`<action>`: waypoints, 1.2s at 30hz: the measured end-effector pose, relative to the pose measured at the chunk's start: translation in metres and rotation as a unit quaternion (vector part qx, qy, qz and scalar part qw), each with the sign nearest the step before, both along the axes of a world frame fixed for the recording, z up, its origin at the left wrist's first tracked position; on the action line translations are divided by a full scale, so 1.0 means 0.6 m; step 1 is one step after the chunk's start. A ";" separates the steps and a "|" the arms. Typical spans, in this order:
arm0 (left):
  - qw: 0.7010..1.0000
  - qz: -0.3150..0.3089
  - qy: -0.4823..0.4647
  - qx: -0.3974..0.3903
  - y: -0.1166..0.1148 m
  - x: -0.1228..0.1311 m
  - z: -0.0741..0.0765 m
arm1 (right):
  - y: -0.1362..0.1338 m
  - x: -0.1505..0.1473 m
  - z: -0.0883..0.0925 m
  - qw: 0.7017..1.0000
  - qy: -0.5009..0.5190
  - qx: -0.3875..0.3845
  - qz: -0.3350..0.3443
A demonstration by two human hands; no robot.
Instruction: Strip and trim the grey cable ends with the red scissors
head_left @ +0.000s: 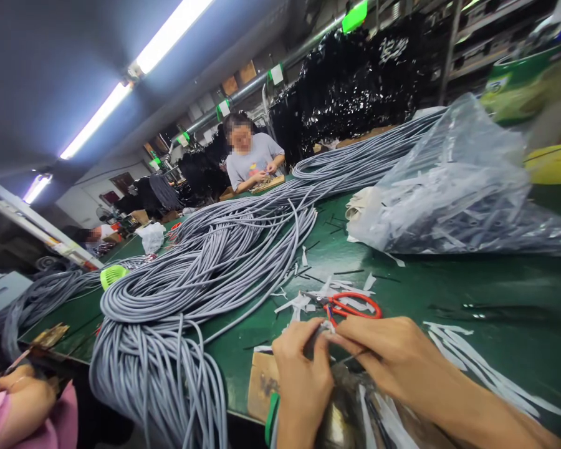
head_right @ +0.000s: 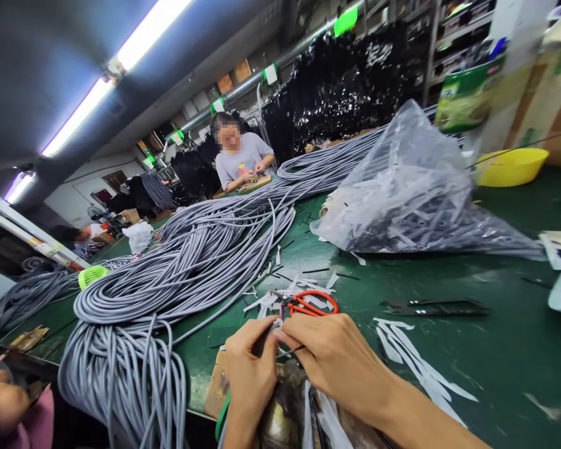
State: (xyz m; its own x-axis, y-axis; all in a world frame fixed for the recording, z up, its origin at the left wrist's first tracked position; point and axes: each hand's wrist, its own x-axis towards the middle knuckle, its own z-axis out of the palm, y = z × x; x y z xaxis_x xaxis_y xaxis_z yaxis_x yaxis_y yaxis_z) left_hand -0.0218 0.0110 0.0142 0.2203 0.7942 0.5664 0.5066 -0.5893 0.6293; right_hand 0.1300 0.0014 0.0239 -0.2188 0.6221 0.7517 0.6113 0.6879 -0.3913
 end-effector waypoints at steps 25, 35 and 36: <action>0.983 -0.140 0.070 -0.095 -0.004 0.009 0.021 | 0.012 0.023 0.003 0.978 0.028 -0.206 0.026; 0.976 -0.031 -0.195 -0.096 -0.012 0.002 0.004 | 0.005 -0.005 0.025 0.936 0.194 -0.279 0.089; 0.966 -0.008 -0.231 -0.115 -0.012 0.005 0.002 | -0.003 -0.012 0.020 0.953 0.188 -0.226 0.073</action>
State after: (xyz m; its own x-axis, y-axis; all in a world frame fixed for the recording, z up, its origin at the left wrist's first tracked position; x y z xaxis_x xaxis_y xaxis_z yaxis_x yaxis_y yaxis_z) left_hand -0.0185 0.0039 0.0157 -0.0008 0.9095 0.4156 0.1316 -0.4119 0.9017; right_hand 0.1228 -0.0005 0.0359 -0.0958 0.8843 0.4570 0.2801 0.4645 -0.8401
